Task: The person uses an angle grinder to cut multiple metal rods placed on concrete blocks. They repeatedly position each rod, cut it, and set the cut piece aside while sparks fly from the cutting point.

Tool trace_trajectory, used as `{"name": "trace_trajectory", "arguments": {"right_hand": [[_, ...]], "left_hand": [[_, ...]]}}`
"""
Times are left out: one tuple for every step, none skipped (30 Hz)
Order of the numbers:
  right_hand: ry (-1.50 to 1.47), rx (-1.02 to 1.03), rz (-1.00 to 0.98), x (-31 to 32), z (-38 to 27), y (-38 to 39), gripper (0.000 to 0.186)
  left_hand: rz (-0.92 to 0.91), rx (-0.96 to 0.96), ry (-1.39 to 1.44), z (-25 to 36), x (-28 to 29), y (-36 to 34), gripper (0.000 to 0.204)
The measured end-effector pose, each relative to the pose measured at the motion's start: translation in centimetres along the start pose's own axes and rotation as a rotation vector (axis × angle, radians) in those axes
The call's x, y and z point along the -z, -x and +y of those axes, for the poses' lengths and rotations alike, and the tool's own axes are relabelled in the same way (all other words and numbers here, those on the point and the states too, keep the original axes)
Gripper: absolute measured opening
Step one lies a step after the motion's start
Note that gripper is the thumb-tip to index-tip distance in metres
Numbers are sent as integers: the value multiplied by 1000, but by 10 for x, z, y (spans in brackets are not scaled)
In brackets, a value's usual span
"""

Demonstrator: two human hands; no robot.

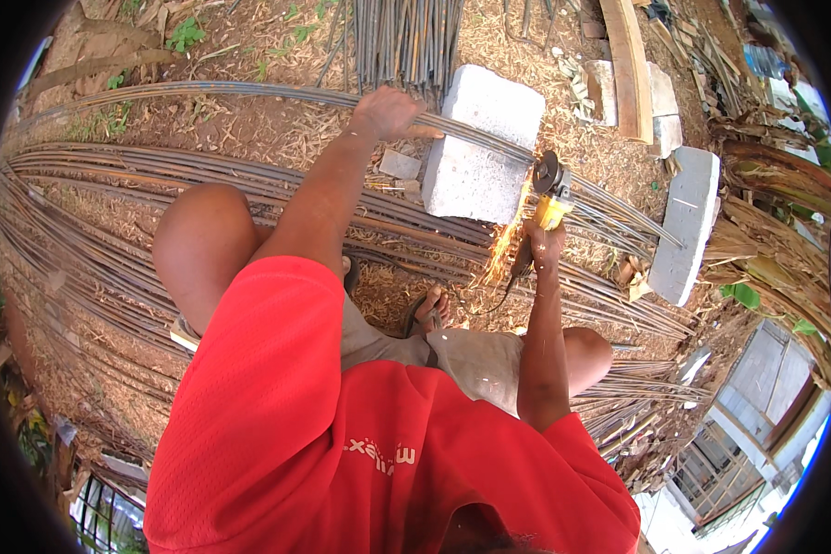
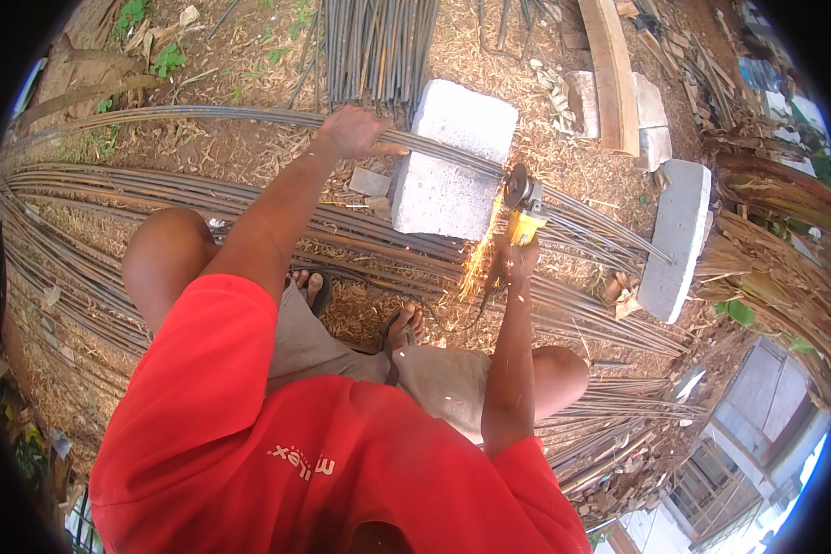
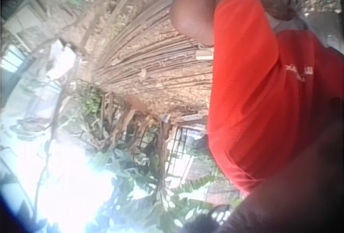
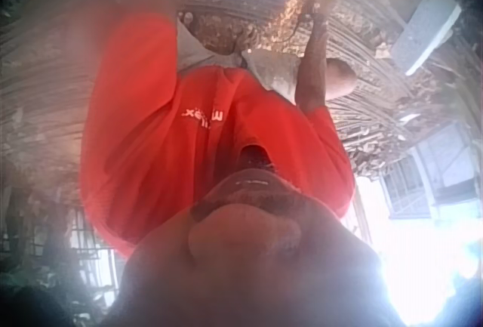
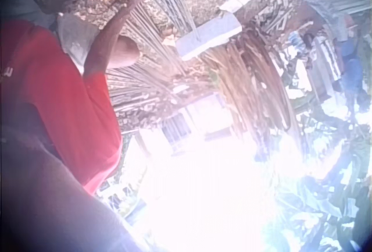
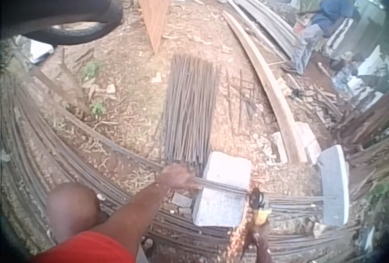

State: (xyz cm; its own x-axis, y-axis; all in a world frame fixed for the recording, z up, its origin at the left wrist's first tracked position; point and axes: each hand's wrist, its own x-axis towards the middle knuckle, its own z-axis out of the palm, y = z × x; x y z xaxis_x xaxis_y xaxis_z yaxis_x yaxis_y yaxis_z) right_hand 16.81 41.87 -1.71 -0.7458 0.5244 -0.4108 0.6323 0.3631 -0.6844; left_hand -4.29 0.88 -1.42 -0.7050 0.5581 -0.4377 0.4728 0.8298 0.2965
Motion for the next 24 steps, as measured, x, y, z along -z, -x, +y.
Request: {"name": "trace_trajectory", "arguments": {"right_hand": [[-41, 20, -37, 1, 2, -2, 42], [-73, 26, -53, 2, 5, -4, 42], [-155, 117, -107, 2, 8, -4, 41], [-229, 193, -140, 3, 10, -4, 40], [-268, 196, -140, 3, 12, -4, 39], [-244, 217, -135, 3, 12, -5, 38], [-187, 165, -97, 2, 11, -4, 37], [-122, 93, -57, 1, 10, -3, 35], [-105, 86, -58, 1, 8, -2, 36], [-82, 60, -55, 1, 5, 0, 37], [-72, 66, -55, 2, 3, 2, 37], [-146, 83, -70, 1, 1, 4, 38], [-233, 130, -86, 0, 0, 7, 39], [-284, 103, -75, 1, -2, 8, 40], [-268, 159, -94, 1, -3, 8, 41], [-217, 140, -85, 2, -4, 8, 41], [-176, 140, -84, 3, -4, 8, 42], [-188, 125, -96, 3, -4, 8, 42], [-212, 129, -117, 3, -3, 8, 41], [-232, 105, -119, 3, -2, 8, 41], [-242, 151, -124, 2, -2, 8, 40], [-248, 170, -112, 1, -1, 9, 40], [-245, 162, -98, 0, 0, 9, 39], [-278, 217, -119, 0, 0, 10, 38]], "left_hand": [[-23, 3, 4, 0, 0, -1, 109], [-21, 0, 2, -1, 1, -1, 110], [-21, -5, 5, -1, 1, -1, 110], [-14, -8, 1, -2, 0, 0, 111], [-5, -14, -2, -2, 0, 0, 111], [11, -17, -12, -2, -1, 0, 111], [27, -19, -22, -3, -2, 1, 111], [42, -23, -27, -3, -2, 1, 111], [56, -27, -32, -2, -3, 1, 111], [56, -28, -36, -2, -2, 1, 111], [37, -21, -38, -2, -2, 1, 111], [3, -10, -39, -1, 0, 0, 110], [-31, 1, -41, 0, 1, -1, 110], [-42, 2, -39, 0, 2, -1, 110], [-54, 3, -38, 0, 3, -1, 109], [-66, 7, -38, 0, 4, -1, 109], [-61, 5, -34, 1, 4, -1, 109], [-57, 6, -31, 1, 3, -1, 108], [-61, 9, -25, 1, 3, -1, 108], [-44, 5, -25, 0, 2, -1, 107], [-34, 2, -21, 0, 1, -1, 107], [-30, 3, -20, 0, 1, -1, 106], [-23, 2, -12, 0, 0, -2, 106], [-22, 5, -7, 0, 0, -1, 105]]}}
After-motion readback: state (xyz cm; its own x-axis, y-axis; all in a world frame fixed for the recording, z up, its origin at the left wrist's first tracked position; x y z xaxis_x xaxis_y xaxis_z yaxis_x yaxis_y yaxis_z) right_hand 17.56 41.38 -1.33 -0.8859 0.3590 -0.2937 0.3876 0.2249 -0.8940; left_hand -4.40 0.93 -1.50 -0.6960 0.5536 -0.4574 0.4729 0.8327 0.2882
